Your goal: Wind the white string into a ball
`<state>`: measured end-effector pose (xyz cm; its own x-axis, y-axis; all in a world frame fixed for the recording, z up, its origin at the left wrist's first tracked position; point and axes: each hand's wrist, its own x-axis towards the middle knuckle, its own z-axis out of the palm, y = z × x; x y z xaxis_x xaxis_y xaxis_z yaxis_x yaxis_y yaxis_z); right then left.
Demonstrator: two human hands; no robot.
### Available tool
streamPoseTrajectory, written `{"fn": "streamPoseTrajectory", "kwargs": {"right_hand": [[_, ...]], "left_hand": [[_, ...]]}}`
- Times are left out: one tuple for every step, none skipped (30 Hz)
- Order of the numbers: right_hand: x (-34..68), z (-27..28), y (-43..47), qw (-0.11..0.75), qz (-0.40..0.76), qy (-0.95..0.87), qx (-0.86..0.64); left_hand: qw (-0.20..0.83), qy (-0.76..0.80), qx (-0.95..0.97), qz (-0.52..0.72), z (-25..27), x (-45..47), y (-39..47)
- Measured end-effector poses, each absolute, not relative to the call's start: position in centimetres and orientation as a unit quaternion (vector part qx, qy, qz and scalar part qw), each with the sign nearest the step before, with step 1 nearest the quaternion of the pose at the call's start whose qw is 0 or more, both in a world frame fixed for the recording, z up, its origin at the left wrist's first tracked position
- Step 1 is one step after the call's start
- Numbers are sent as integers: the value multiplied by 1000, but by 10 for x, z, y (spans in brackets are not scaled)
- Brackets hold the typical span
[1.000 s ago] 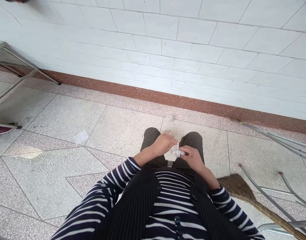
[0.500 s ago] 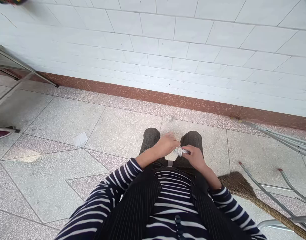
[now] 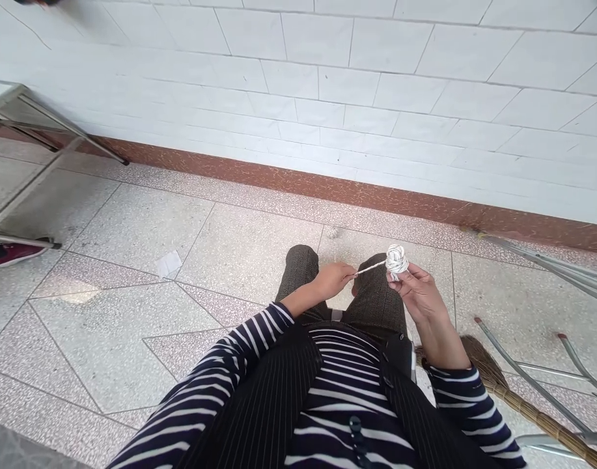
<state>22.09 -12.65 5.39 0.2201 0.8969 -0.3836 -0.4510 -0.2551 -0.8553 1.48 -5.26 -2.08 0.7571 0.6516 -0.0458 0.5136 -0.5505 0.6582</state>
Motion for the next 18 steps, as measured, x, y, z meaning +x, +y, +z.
{"fn": "streamPoseTrajectory", "kwargs": {"right_hand": [[219,55,-128,572,583,-213,-537],[217,57,-130,571,576,-217,-543],[215,59,-131,571,566,-226,-551],[215,61,-133,569,553,-243,-559],[215,64,-134,565,535,-267,-569],[216,67,-134,559,510,-296,-583],[219,70,-134,551,478,-324,-602],[222,73,-134,544,439,-349,-624],[226,75,-133,538,399,-368,-645],[229,77,-131,535,364,-379,-662],[232,78,-129,536,338,-383,-672],[235,79,-127,542,323,-384,-674],[236,78,-124,549,317,-383,-671],[237,77,-121,558,313,-382,-667],[236,74,-118,563,305,-381,-667],[235,71,-115,564,292,-380,-672],[234,68,-112,559,275,-381,-683],[232,65,-110,552,259,-383,-694]], "left_hand": [[343,334,872,103,-21,15,-52],[351,328,871,102,-22,16,-53],[361,318,871,99,-23,17,-55],[372,306,871,95,-24,19,-58],[382,295,871,92,-24,20,-62],[391,286,871,88,-24,21,-66],[396,280,870,85,-24,22,-69],[399,277,870,83,-24,21,-72],[401,277,870,81,-22,20,-75],[402,279,868,81,-20,18,-76],[405,286,865,82,-17,15,-76],[411,294,858,86,-13,12,-75],[423,302,850,90,-9,8,-74],[437,305,841,94,-3,4,-74],[453,306,832,98,3,0,-74],[470,303,823,100,10,-3,-75],[486,299,815,101,16,-6,-77],[500,294,808,102,22,-8,-80]]}}
